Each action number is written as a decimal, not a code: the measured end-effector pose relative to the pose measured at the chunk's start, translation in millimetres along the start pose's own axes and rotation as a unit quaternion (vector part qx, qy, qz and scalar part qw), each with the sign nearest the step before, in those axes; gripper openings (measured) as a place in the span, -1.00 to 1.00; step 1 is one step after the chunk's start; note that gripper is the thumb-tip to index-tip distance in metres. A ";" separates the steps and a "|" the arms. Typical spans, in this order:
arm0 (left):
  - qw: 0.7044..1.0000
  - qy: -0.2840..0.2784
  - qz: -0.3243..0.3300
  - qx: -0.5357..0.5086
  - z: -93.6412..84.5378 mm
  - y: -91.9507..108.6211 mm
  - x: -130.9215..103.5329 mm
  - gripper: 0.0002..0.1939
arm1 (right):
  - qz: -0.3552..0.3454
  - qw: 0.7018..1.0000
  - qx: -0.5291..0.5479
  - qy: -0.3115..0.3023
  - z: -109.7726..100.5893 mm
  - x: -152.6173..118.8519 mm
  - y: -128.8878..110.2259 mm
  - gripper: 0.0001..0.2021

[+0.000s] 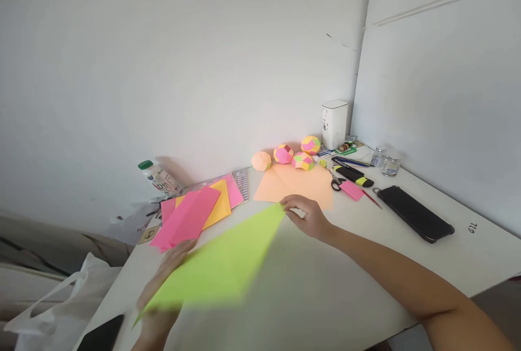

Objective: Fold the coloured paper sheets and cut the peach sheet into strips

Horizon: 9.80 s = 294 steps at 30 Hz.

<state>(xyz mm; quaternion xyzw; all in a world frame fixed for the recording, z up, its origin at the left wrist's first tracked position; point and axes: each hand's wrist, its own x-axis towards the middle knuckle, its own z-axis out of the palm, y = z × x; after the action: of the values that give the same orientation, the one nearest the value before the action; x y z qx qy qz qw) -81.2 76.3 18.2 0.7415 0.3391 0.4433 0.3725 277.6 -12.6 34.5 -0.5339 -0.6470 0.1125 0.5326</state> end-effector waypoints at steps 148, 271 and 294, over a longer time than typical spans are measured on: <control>0.842 -0.309 0.164 0.411 100.9 62.4 -70.3 -0.31 | -0.124 0.786 -0.344 -0.498 65.0 -10.5 -36.5 -0.45; 0.814 -0.303 0.179 0.462 48.2 23.7 -25.5 -0.55 | -0.030 0.919 -0.393 0.012 34.9 -89.0 -105.8 -0.68; 0.792 -0.351 0.369 0.335 91.8 34.4 -35.8 -0.89 | 0.290 0.927 -0.235 -0.021 3.9 -90.8 -41.8 -0.73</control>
<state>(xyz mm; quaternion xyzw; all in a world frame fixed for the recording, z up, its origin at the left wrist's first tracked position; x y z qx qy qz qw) -5.2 6.5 2.8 0.9933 0.0126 0.1147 0.0017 238.1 -101.4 11.1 -0.8056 -0.4832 0.1179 0.3219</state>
